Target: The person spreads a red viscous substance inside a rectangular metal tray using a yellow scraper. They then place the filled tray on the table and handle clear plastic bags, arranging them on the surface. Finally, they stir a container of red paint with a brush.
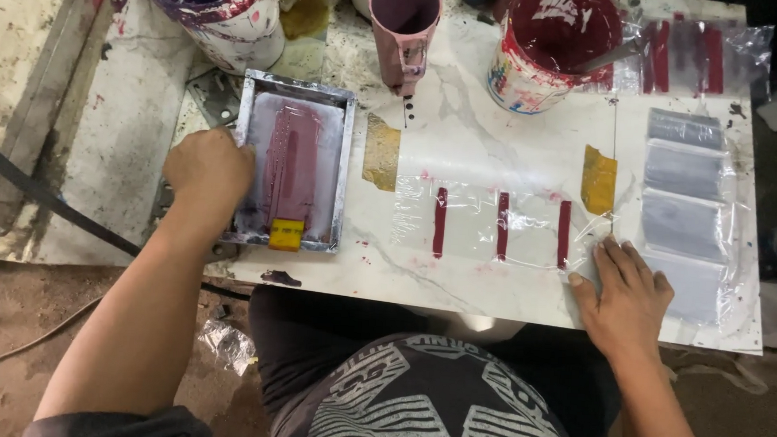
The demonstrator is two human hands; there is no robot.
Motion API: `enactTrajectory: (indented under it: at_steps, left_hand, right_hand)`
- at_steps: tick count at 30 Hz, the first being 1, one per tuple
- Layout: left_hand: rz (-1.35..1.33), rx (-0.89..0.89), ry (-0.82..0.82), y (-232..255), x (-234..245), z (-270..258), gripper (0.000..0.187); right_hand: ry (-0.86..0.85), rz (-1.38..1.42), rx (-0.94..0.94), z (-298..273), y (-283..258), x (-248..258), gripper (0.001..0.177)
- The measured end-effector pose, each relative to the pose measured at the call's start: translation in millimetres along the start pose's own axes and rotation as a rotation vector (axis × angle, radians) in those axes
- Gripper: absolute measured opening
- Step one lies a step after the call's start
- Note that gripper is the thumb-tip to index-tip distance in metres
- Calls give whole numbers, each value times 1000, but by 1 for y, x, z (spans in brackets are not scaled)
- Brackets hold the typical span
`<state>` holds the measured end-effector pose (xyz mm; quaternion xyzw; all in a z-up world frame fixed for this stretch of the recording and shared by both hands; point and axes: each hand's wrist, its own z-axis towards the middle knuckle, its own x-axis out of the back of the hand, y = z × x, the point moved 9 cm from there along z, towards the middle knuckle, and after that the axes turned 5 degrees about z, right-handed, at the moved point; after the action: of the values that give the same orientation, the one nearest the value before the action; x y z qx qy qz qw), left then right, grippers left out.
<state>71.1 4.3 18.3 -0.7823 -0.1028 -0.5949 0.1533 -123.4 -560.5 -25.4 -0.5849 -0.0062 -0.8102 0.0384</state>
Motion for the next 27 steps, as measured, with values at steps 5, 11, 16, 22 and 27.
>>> enactTrajectory:
  at_steps: [5, 11, 16, 22, 27]
  left_hand:
    - [-121, 4, 120, 2, 14, -26, 46]
    - [-162, -484, 885, 86, 43, -141, 16]
    - [-42, -580, -46, 157, -34, -184, 47]
    - [-114, -732, 578, 176, -60, -202, 35]
    - [-147, -769, 583, 178, -59, -199, 22]
  right_hand:
    - [3, 15, -13, -1, 4, -4, 60]
    - [-50, 41, -44, 0, 8, -7, 60]
    - [78, -28, 54, 1, 2, 2, 53]
    - [-4, 46, -4, 1, 6, -3, 58]
    - [21, 32, 14, -1, 8, -3, 55]
